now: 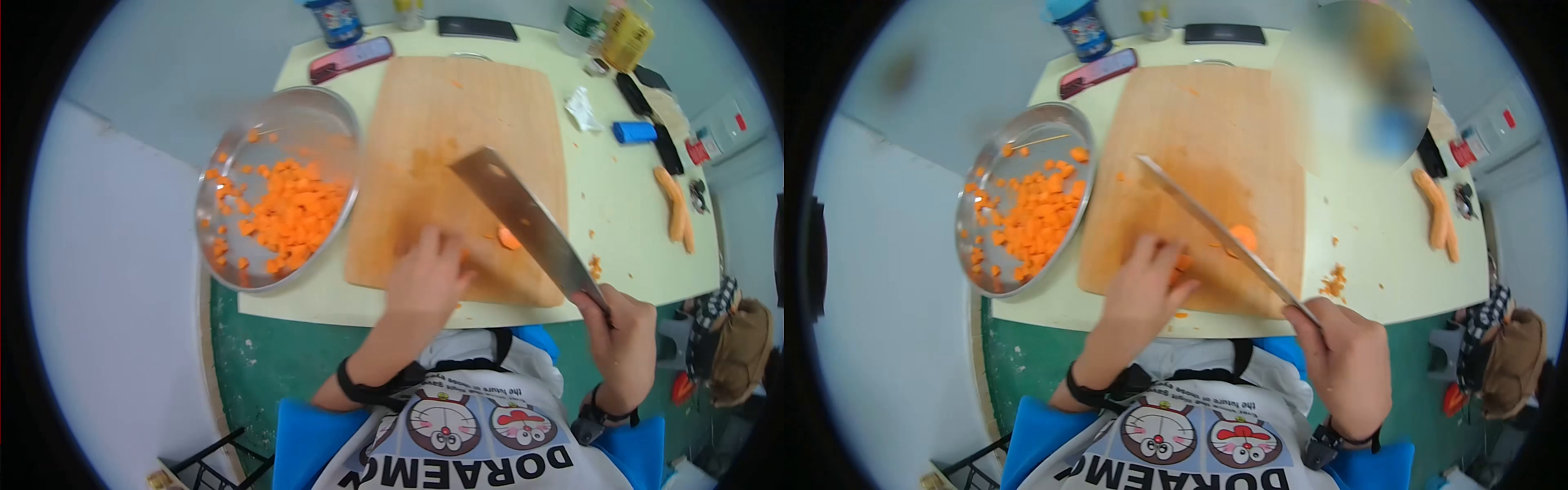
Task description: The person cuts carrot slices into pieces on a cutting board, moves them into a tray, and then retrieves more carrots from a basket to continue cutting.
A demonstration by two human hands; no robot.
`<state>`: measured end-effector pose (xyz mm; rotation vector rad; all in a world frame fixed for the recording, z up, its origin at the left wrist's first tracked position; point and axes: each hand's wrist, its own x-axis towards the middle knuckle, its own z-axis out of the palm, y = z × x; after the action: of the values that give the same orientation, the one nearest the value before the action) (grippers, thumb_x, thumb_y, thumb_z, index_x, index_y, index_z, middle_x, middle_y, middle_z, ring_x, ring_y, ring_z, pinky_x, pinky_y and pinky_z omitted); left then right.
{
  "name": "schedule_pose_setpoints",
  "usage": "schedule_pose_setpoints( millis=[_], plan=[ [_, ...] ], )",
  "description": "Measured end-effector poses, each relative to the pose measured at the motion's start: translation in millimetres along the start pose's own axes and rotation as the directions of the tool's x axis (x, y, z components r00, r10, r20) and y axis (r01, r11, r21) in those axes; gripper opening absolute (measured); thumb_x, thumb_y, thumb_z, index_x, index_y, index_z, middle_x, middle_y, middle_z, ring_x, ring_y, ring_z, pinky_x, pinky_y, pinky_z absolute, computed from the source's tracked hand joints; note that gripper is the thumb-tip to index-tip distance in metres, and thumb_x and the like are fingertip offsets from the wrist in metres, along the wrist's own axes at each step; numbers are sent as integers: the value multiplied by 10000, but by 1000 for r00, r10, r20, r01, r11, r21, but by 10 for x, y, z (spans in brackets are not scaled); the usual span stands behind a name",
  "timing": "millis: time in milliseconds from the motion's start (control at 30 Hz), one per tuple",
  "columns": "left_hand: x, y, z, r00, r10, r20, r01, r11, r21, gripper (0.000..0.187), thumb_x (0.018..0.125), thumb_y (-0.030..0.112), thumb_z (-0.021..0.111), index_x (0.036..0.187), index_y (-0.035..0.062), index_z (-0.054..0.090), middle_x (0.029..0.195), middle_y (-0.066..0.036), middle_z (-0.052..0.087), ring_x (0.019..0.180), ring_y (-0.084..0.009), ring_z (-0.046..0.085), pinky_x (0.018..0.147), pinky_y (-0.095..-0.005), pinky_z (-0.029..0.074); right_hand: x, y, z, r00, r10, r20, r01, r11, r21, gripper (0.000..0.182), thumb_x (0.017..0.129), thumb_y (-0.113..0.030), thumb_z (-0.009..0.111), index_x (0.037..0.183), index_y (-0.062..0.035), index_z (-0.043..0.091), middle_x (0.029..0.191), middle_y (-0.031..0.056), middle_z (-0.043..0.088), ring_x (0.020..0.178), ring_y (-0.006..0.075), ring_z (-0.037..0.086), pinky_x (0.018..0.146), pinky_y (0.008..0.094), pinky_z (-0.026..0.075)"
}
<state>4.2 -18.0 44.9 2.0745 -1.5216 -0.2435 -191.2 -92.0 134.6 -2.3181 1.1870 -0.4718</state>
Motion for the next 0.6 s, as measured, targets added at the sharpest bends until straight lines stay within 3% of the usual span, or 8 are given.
schedule_pose_setpoints(
  millis=[100, 167, 233, 300, 367, 433, 500, 600],
  plan=[
    [5, -34, 43, 998, 34, 54, -34, 999, -8, 251, 784, 137, 608, 1004, 30, 551, 960, -117, 508, 808, -301, 563, 680, -389, 470, -26, 88, -13, 999, 50, 20, -50, 999, 6, 168, 799, -129, 638, 762, 24, 578, 548, 169, 477, 449, 308, 434, 433, 347, 339],
    [43, -61, 20, 996, 29, 78, -19, 991, -131, 213, 784, 129, 603, 971, 36, 559, 933, -115, 509, 797, -311, 557, 677, -374, 471, -34, 179, 6, 999, 37, 26, -38, 999, 30, 199, 802, -142, 641, 752, 36, 564, 532, 175, 452, 439, 300, 384, 423, 337, 315],
    [76, -140, -73, 998, 58, 8, -57, 992, -113, 186, 782, 110, 604, 949, 34, 578, 886, -102, 533, 733, -257, 575, 626, -338, 473, -45, 270, 41, 999, 40, -10, -40, 999, 30, 228, 812, -151, 635, 736, 45, 547, 516, 172, 426, 430, 286, 334, 417, 332, 303],
    [116, -291, -295, 972, -28, -233, 5, 995, -102, 192, 770, 97, 617, 950, 30, 598, 845, -88, 558, 653, -183, 566, 570, -298, 459, -45, 294, 43, 999, 29, -34, -28, 999, 42, 258, 822, -161, 628, 721, 55, 530, 503, 172, 404, 429, 262, 295, 413, 320, 292],
    [161, -531, -515, 903, -117, -413, 140, 990, 26, 225, 756, 97, 635, 966, 20, 613, 824, -80, 572, 606, -134, 541, 534, -272, 445, -48, 335, 37, 996, 31, -79, -24, 996, 85, 266, 828, -164, 624, 718, 58, 526, 497, 162, 389, 432, 239, 282, 411, 311, 284],
    [179, -728, -716, 835, -357, -418, 390, 921, -8, 287, 761, 103, 629, 1034, 22, 593, 883, -105, 564, 653, -162, 553, 597, -291, 458, -30, 378, 32, 996, 41, -80, -33, 995, 98, 267, 830, -165, 621, 720, 59, 527, 495, 156, 383, 435, 230, 277, 410, 308, 282],
    [158, -986, -692, 829, -291, -478, 382, 918, 104, 316, 767, 109, 624, 1065, 20, 573, 917, -119, 556, 689, -186, 556, 639, -307, 458, -21, 417, 31, 995, 50, -83, -41, 993, 110, 267, 833, -166, 618, 721, 60, 529, 493, 151, 376, 438, 220, 273, 410, 304, 281],
    [252, -784, -690, 818, -126, -561, 330, 903, 277, 362, 776, 126, 619, 1113, 20, 536, 977, -144, 535, 788, -233, 553, 718, -333, 451, -14, 469, 33, 992, 72, -105, -60, 992, 111, 261, 837, -163, 612, 726, 60, 535, 490, 142, 370, 441, 214, 269, 410, 298, 281]
  ],
)
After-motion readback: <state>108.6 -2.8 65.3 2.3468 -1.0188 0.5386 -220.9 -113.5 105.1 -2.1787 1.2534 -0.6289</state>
